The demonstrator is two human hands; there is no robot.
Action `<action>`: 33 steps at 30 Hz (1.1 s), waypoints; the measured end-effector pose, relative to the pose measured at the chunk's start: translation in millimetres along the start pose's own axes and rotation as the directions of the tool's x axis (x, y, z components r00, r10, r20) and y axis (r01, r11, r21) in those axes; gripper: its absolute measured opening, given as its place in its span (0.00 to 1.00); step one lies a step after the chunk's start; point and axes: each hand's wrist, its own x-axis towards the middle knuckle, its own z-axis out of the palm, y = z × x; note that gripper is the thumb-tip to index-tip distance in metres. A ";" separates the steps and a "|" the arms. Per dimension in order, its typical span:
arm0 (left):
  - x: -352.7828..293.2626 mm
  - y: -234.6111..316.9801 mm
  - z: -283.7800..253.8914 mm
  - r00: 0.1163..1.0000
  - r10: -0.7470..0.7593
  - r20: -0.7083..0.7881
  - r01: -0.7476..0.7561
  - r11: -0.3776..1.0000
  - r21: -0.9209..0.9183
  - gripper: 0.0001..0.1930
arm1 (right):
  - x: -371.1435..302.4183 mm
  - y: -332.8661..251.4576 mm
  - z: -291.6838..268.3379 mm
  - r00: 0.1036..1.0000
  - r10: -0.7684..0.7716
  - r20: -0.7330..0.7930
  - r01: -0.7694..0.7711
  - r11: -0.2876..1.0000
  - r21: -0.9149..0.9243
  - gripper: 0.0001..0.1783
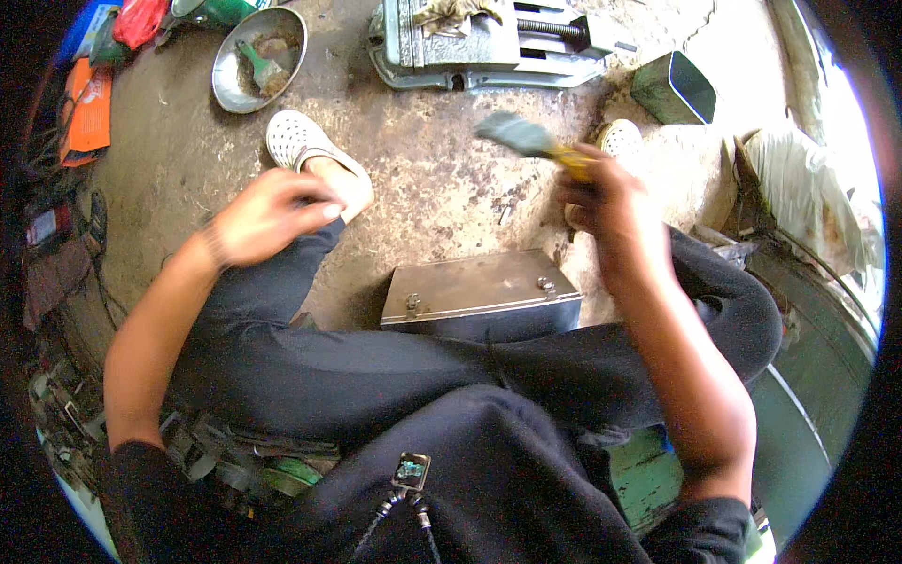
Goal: The person sits on the floor and cleans a metal object using a cloth and a paintbrush. They wipe the surface, apply a substance from a container, and continue cleaning different areas of the object.
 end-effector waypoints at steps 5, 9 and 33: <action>177.2 -63.3 89.9 0.935 -0.349 -0.071 0.339 0.933 -0.121 0.16 | -24.3 -88.1 -125.7 0.935 -0.343 -0.089 0.352 0.927 0.127 0.22; 276.0 -76.5 155.3 0.719 -0.691 0.075 0.236 0.141 -0.961 0.12 | -9.3 -116.1 -220.8 0.810 -0.427 -0.402 0.535 0.819 0.209 0.19; 375.5 -104.6 154.4 0.543 -0.784 0.302 0.102 -0.295 -0.950 0.12 | -2.2 -102.8 -299.4 0.786 -0.586 0.199 0.390 0.719 0.575 0.26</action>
